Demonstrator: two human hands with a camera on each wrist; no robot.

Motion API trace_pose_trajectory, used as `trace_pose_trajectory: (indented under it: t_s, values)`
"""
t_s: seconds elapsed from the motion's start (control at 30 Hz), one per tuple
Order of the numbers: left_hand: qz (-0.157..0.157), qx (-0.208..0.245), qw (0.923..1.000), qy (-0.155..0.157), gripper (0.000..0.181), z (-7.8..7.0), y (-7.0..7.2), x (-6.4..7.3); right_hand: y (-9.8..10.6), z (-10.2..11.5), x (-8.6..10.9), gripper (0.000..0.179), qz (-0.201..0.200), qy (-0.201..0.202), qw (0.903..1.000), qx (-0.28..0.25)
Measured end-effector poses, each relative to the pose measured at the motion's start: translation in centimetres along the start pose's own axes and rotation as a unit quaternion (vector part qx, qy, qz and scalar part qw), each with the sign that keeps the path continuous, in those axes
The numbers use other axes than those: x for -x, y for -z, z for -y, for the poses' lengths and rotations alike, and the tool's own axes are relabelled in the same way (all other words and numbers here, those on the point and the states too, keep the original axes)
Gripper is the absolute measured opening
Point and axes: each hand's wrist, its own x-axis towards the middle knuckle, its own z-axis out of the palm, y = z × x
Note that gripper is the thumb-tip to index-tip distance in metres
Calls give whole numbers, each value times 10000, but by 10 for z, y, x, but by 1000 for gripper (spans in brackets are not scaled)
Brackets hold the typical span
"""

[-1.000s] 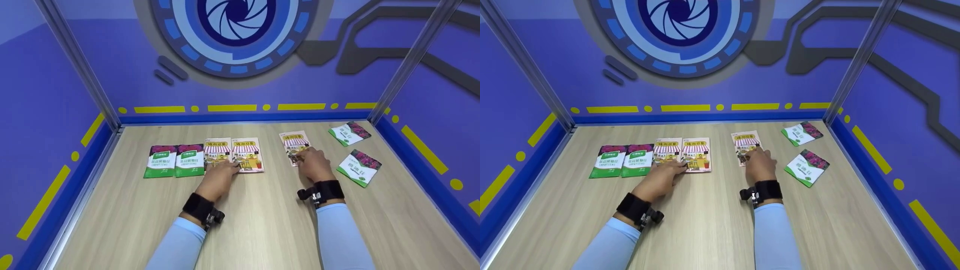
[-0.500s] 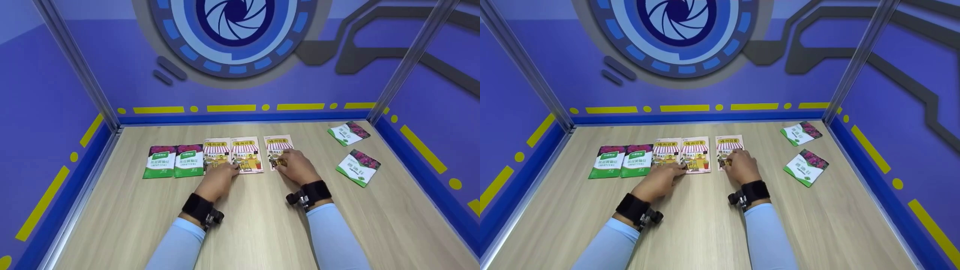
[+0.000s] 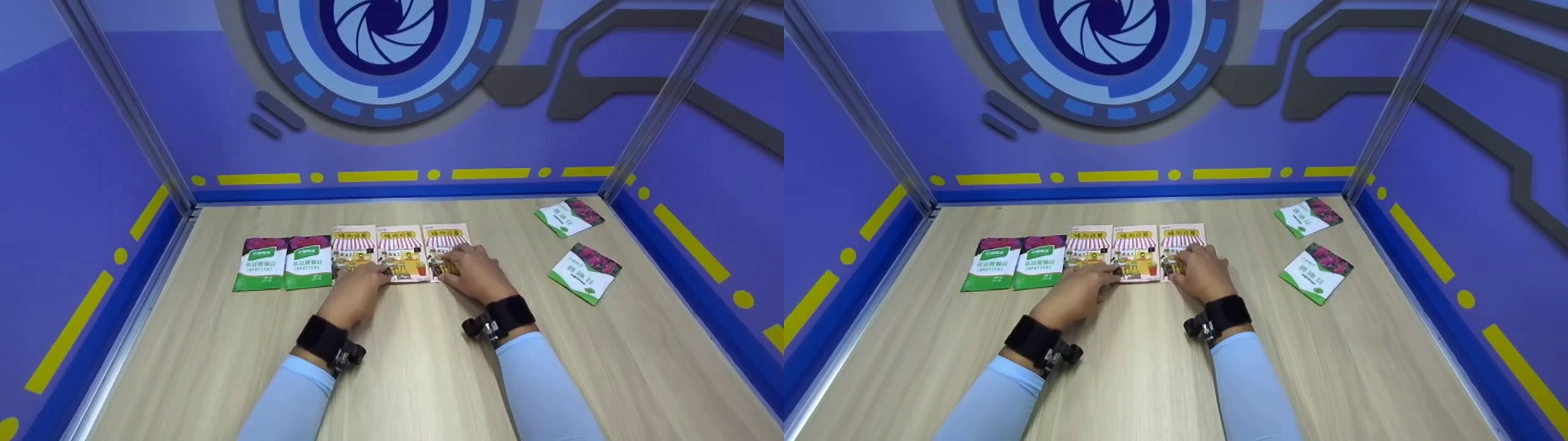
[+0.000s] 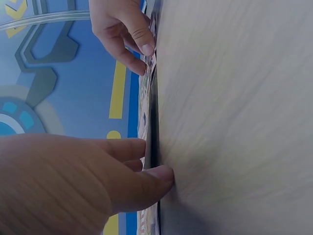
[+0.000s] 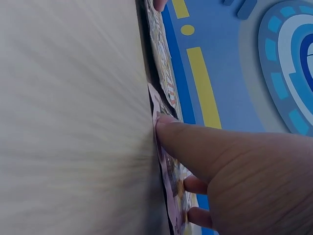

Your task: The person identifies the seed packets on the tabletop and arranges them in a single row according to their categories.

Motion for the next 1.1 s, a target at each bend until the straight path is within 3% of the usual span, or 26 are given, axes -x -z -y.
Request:
trace_pose_trajectory:
  t_s: [0.13,0.3,0.57,0.77,0.97,1.1]
  values:
    - [-29,-17,9999,103,51,0,1,0,0,1,-1,57,-5,83,10000,15]
    - [77,78,9983,568,46,1,4,-1,0,1,-1,56,15,75,10000,-11]
    - [75,-46,9925,1222,69,6,5,-4,0,2,-1,55,51,-3,9999,-93]
    - [87,-45,9902,1396,67,9,6,-2,1,4,-1,51,-2,16,9999,-159]
    - [197,-67,9892,1451,61,9,6,-3,6,20,1,45,-473,560,9973,-101]
    - [175,-99,9894,1437,58,9,5,-2,3,38,3,48,-271,995,9947,-13]
